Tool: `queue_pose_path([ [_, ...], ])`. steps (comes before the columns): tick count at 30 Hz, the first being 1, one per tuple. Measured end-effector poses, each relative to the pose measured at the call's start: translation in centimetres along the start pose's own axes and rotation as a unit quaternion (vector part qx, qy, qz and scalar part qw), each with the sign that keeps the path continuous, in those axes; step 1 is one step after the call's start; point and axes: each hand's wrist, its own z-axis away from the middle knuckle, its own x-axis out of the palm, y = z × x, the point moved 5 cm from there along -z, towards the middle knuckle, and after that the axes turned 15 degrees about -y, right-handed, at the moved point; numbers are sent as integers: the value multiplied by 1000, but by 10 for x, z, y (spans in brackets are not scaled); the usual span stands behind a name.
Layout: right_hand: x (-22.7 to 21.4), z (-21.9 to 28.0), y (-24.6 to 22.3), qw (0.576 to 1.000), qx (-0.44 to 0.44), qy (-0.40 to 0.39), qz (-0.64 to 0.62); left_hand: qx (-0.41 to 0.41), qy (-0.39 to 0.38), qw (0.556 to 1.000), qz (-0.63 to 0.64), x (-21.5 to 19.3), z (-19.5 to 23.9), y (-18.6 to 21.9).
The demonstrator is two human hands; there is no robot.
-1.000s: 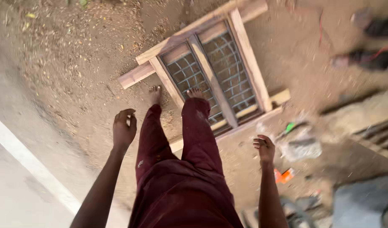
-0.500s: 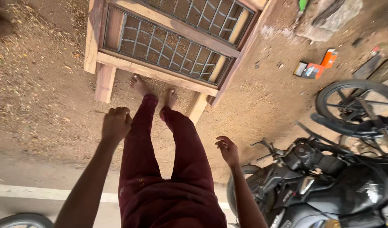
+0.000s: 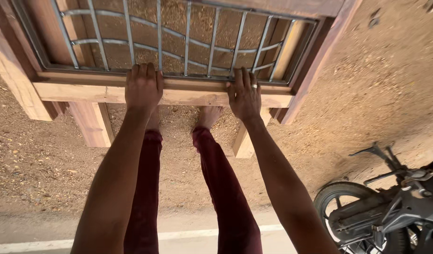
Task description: The person uses a handheld electric planer to smooth the edges of a wooden frame with a metal grille. They then reposition the frame and use an angle grinder with a sanding disc to further smooth the wooden surfaces.
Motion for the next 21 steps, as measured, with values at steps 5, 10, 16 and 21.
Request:
queue_pose_path([
  [5, 19, -6, 3, 997, -13, 70, -17, 27, -105, 993, -56, 18, -13, -5],
  [10, 18, -4, -2, 991, -26, 130, -27, 61, -152, 986, -22, 17, -13, -9],
  [16, 11, -26, -8, 997, -64, 26, 33, -121, -345, 897, 250, 49, -38, -29],
  [21, 16, -50, -2, 989, -36, -126, 66, -120, -370, 913, 127, 52, -49, -25],
])
